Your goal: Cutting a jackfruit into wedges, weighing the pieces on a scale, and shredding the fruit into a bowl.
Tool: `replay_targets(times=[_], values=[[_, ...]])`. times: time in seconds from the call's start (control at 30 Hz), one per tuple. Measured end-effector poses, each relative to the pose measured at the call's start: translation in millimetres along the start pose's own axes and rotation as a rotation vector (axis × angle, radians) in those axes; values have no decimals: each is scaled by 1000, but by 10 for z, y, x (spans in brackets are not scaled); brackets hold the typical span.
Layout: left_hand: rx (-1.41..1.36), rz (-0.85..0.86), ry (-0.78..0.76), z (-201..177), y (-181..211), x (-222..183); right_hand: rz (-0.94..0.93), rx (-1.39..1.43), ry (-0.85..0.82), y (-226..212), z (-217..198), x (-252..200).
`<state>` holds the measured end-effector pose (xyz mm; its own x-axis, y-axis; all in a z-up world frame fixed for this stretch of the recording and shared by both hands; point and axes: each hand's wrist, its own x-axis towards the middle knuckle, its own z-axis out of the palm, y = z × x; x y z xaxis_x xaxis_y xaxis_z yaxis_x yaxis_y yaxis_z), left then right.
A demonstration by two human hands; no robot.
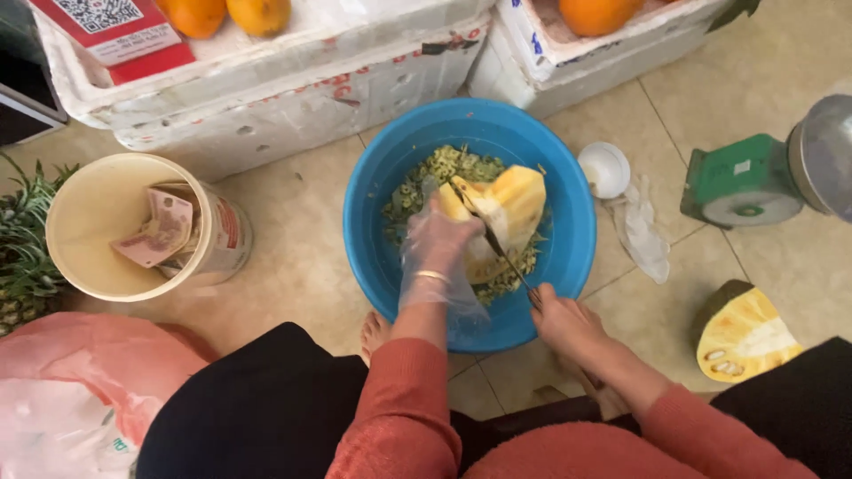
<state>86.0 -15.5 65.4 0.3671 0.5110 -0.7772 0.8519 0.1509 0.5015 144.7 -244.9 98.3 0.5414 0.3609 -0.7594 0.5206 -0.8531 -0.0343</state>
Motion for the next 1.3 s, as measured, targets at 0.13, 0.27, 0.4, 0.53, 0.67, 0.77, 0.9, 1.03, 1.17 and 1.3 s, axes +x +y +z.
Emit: replay_targets(times=[0.13,0.27,0.4,0.53,0.67,0.77,0.9,1.03,1.17,1.3], values=[[11,7,0,238,-95,151,42,-7,-10,123,51,-160],[-10,8,5,82,-9,-3,39,-33,-30,118,124,-51],[-2,27,35,288,-108,302,19,30,3,131,-42,-179],[39,-3,26,241,-237,458,7,1,-37,138,165,153],[22,-10,29,343,-276,493,-3,58,-18,145,50,47],[47,73,-89,147,-291,314,5,99,-5,129,25,21],[45,117,-185,90,-148,249,-21,86,-14,119,-39,13],[99,104,-210,-17,-99,184,-40,25,-14,124,-45,-32],[36,88,-205,-53,-111,215,25,-64,-47,382,141,-142],[8,88,-189,-12,-142,181,28,-9,-28,266,156,80]])
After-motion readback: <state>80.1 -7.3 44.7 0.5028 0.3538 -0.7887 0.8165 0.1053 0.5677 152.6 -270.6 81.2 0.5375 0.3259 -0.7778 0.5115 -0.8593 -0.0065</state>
